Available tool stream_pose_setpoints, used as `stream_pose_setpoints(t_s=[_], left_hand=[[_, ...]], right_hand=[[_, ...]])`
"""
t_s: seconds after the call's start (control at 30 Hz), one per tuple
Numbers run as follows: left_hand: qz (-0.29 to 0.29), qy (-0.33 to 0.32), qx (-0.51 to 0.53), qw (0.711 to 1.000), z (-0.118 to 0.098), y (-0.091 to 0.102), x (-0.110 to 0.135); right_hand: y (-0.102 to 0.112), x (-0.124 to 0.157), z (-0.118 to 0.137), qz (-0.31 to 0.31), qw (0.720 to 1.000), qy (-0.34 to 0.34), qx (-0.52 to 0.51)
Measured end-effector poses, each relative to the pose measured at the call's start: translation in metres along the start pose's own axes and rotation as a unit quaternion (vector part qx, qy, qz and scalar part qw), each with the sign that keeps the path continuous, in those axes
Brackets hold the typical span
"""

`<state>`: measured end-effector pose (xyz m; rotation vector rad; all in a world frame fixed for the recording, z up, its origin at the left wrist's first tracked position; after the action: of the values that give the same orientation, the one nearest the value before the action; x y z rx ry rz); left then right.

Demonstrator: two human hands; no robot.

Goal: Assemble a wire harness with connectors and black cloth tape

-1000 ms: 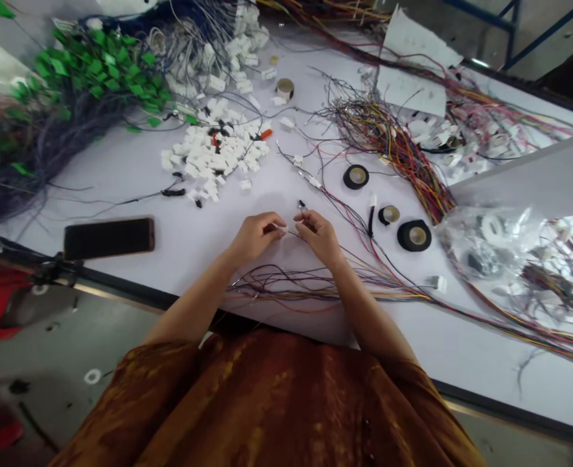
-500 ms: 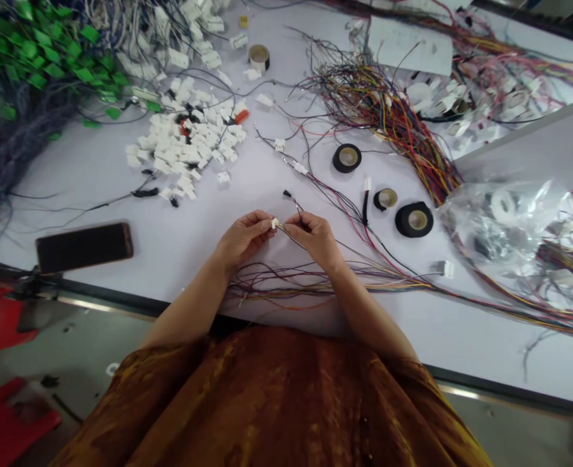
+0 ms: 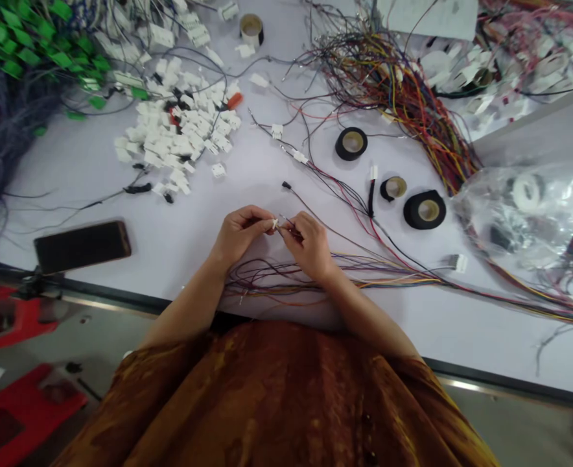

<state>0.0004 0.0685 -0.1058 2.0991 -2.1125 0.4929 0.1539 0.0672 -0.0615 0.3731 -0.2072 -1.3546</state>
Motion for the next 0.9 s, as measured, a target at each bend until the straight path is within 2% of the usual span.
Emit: stream_pose_setpoints(t_s=[0.1,0.17,0.3,0.37,0.43,0.5,0.6,0.67,0.8,0.9], left_hand=[[0.018,0.022,-0.001,1.000,0.004,-0.001,0.001],[0.023,0.030,-0.012,0.999,0.003,-0.002,0.001],[0.023,0.000,-0.071,0.997,-0.007,-0.004,0.003],[0.040,0.001,-0.094,0.995,-0.008,-0.007,0.005],[0.068,0.018,-0.104,0.992,-0.005,-0.010,0.006],[0.083,0.032,-0.101,0.991,-0.003,-0.012,0.007],[0.077,0.036,-0.094,0.992,-0.002,-0.012,0.008],[0.066,0.038,-0.081,0.994,0.000,-0.014,0.009],[0.027,0.056,0.008,0.998,0.009,-0.014,0.009],[0.014,0.075,0.071,0.995,0.016,-0.015,0.008]], right_hand=[[-0.011,-0.001,-0.013,0.091,0.991,-0.075,-0.064],[-0.015,-0.001,-0.018,0.125,0.982,-0.107,-0.090],[-0.006,-0.005,-0.016,0.095,0.991,-0.074,-0.061],[-0.009,-0.004,-0.017,0.130,0.988,-0.068,-0.055],[-0.014,-0.001,-0.020,0.182,0.977,-0.080,-0.074],[-0.015,0.000,-0.022,0.207,0.968,-0.098,-0.101],[-0.013,0.000,-0.027,0.195,0.962,-0.133,-0.137],[-0.011,0.000,-0.028,0.165,0.964,-0.143,-0.151],[-0.002,0.001,-0.024,0.063,0.979,-0.121,-0.149],[0.002,0.003,-0.023,0.000,0.981,-0.112,-0.159]])
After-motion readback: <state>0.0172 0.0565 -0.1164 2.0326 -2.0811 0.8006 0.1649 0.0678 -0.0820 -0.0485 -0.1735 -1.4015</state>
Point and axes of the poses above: each hand's wrist, its own x-axis away from the middle knuckle, its own y-axis out of the back of the hand, z = x × y, the point moved 9 cm from there along -x, towards the middle knuckle, and after that the axes turned 3 degrees about -z, right-handed, at the moved point
